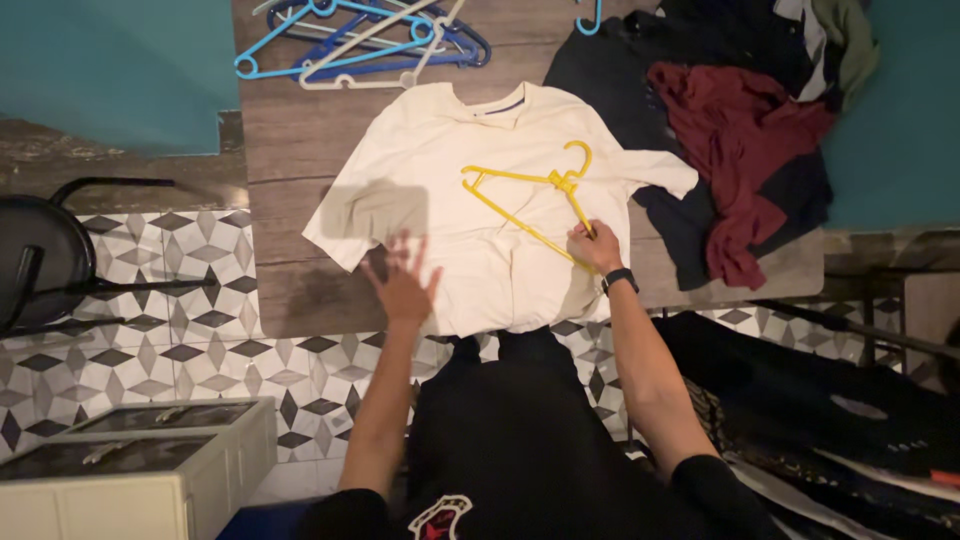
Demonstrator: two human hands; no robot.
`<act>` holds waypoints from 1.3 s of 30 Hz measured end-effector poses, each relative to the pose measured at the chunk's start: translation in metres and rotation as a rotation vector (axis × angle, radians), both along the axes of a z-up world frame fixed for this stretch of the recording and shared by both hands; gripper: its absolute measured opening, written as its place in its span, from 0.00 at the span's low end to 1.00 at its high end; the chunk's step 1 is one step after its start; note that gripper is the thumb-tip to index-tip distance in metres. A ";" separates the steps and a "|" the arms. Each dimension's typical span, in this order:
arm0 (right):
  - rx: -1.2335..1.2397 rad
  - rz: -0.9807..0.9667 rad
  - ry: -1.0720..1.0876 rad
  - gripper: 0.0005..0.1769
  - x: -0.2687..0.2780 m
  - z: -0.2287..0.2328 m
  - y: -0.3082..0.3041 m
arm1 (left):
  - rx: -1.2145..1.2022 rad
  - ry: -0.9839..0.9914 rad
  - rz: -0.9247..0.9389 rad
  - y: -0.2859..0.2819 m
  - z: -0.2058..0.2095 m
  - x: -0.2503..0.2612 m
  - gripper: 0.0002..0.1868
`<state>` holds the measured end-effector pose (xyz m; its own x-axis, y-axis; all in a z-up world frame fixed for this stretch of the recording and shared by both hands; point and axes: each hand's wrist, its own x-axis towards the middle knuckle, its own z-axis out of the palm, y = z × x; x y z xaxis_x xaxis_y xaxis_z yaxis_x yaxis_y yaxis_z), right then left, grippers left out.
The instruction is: The person smooths and folds a white t-shirt, places it on a yellow hanger, and hangs it on a clothing rack. They repeat the process with a black t-shirt using a blue hanger, and then with a maroon t-shirt using a white hanger. The shirts are hung on a metal clothing rack in a room with patterned flooring.
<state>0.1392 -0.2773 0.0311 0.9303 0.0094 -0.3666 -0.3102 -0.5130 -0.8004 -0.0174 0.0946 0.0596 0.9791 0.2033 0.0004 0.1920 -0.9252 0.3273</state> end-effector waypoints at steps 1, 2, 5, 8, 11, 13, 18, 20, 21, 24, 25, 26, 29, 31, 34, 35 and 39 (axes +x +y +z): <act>0.026 -0.007 -0.008 0.13 -0.001 0.001 0.001 | 0.015 -0.004 0.036 0.009 -0.002 -0.003 0.36; 0.052 -0.011 -0.018 0.13 -0.002 0.002 0.001 | 0.031 -0.011 0.075 0.016 -0.005 -0.004 0.35; -0.027 -0.017 -0.052 0.11 -0.006 0.007 0.004 | 0.217 0.173 0.244 0.012 -0.022 0.003 0.39; -0.046 0.013 -0.057 0.09 -0.003 0.012 0.003 | -0.291 -0.163 0.431 -0.016 -0.036 0.026 0.37; 0.090 0.014 -0.035 0.07 -0.001 0.014 0.001 | -0.253 -0.172 0.249 -0.049 -0.035 0.042 0.42; 0.037 0.000 0.045 0.11 -0.001 0.013 -0.002 | -0.100 -0.052 0.093 -0.063 -0.030 0.046 0.46; -0.061 0.084 0.120 0.22 0.008 0.015 -0.005 | -0.020 0.067 -0.013 -0.077 -0.028 0.043 0.48; -0.214 0.152 0.139 0.25 0.017 0.018 -0.012 | -0.032 0.045 -0.007 -0.076 -0.037 0.041 0.48; -0.250 0.197 0.084 0.28 0.027 0.020 -0.015 | -0.037 0.035 -0.004 -0.077 -0.043 0.040 0.48; -0.315 0.290 -0.122 0.33 0.043 0.023 -0.015 | -0.049 0.037 0.008 -0.075 -0.052 0.041 0.48; -0.316 0.300 -0.228 0.33 0.047 0.023 -0.013 | -0.030 0.015 0.004 -0.074 -0.054 0.042 0.48; -0.315 0.310 -0.333 0.33 0.050 0.022 -0.012 | -0.013 -0.005 0.001 -0.074 -0.055 0.040 0.48; -0.308 0.352 -0.285 0.29 0.064 0.019 -0.004 | -0.018 0.057 0.008 -0.075 -0.055 0.041 0.49; -0.225 0.284 -0.192 0.29 0.070 0.017 0.004 | -0.027 0.084 0.015 -0.076 -0.056 0.042 0.49; -0.128 0.188 -0.133 0.27 0.078 0.014 0.015 | -0.022 0.043 0.020 -0.077 -0.059 0.041 0.49; -0.101 0.156 -0.124 0.26 0.079 0.013 0.019 | -0.026 0.027 0.023 -0.077 -0.060 0.041 0.49; 0.050 0.147 0.081 0.19 0.085 0.011 0.015 | -0.009 -0.013 0.025 -0.079 -0.053 0.040 0.51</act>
